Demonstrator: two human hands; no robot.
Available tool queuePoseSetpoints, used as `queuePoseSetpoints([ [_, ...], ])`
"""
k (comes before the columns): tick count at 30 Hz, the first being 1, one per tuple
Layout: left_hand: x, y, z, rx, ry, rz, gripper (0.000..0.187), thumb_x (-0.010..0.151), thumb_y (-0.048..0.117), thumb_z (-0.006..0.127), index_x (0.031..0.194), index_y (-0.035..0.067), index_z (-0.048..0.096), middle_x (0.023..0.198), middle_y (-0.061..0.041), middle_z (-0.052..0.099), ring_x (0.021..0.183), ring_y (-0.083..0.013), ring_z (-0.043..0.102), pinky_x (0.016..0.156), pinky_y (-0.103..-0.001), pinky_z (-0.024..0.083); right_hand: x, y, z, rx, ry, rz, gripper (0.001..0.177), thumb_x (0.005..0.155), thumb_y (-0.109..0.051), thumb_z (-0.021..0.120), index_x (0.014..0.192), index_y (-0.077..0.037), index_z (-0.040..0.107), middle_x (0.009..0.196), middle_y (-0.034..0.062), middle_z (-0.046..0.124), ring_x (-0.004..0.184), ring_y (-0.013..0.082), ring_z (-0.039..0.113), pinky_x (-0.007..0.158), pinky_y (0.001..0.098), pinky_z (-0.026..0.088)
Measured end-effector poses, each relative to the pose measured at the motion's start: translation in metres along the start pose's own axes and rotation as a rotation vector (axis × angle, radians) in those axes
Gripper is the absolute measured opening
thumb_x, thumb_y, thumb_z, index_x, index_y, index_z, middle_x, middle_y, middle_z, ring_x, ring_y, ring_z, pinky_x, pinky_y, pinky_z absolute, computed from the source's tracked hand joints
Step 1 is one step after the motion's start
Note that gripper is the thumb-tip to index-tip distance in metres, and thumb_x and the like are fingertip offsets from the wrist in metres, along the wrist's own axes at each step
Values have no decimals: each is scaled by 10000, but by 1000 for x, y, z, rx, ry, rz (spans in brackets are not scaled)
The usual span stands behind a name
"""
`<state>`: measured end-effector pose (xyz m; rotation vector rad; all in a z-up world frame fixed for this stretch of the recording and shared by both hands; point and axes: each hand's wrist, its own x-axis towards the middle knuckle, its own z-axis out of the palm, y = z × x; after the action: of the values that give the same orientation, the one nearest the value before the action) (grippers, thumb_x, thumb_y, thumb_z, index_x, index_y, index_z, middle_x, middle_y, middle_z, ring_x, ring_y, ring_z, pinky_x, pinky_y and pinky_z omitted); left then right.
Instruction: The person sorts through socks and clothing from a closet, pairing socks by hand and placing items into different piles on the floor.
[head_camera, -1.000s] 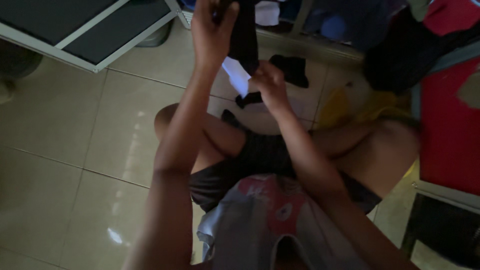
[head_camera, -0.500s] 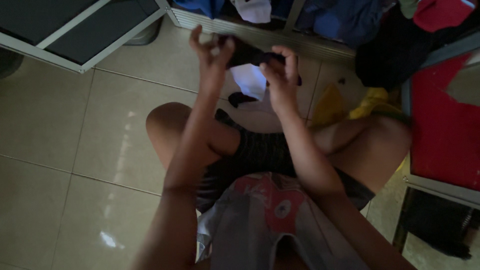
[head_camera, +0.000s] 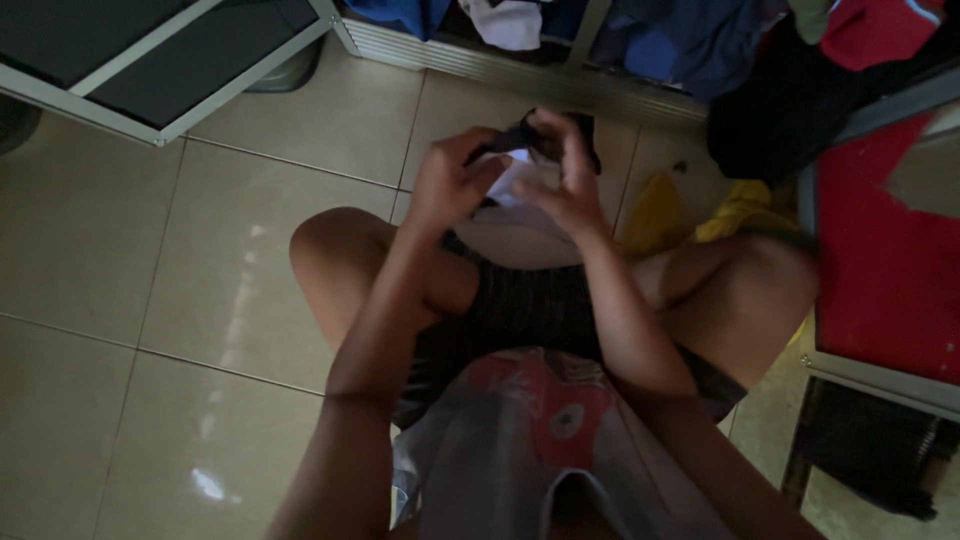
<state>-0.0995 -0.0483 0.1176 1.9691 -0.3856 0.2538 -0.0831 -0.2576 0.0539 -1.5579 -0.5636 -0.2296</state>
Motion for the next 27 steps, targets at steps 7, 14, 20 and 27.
queuePoseSetpoints([
  [7,25,-79,-20,-310,65,-249,183,962,119,727,1094,10,662,867,-57,627,762,-128,549,660,-317,472,-3,64,-6,204,-296,579,590,811,-275,849,1317,-32,667,1112,49,739,1016,188,691,913,337,554],
  [14,31,-182,-53,58,87,-468,321,962,262,692,1209,58,681,1046,-131,746,947,-219,726,834,-368,559,17,157,50,3,-275,734,688,850,-350,773,1417,-31,546,1360,129,637,1158,214,638,890,352,557],
  [20,23,-243,-12,622,128,-438,532,788,340,808,1233,92,655,1113,-185,674,1056,-426,624,824,-556,505,-29,229,67,-238,-87,499,795,900,-299,841,1474,65,428,1467,270,501,1341,368,502,1048,443,448],
  [27,138,-256,85,-254,525,-33,355,778,329,825,863,38,641,822,-151,707,791,-336,667,713,-440,552,-92,196,53,-36,-233,811,508,937,-244,694,1377,-38,544,1323,150,643,1178,270,657,994,385,523],
])
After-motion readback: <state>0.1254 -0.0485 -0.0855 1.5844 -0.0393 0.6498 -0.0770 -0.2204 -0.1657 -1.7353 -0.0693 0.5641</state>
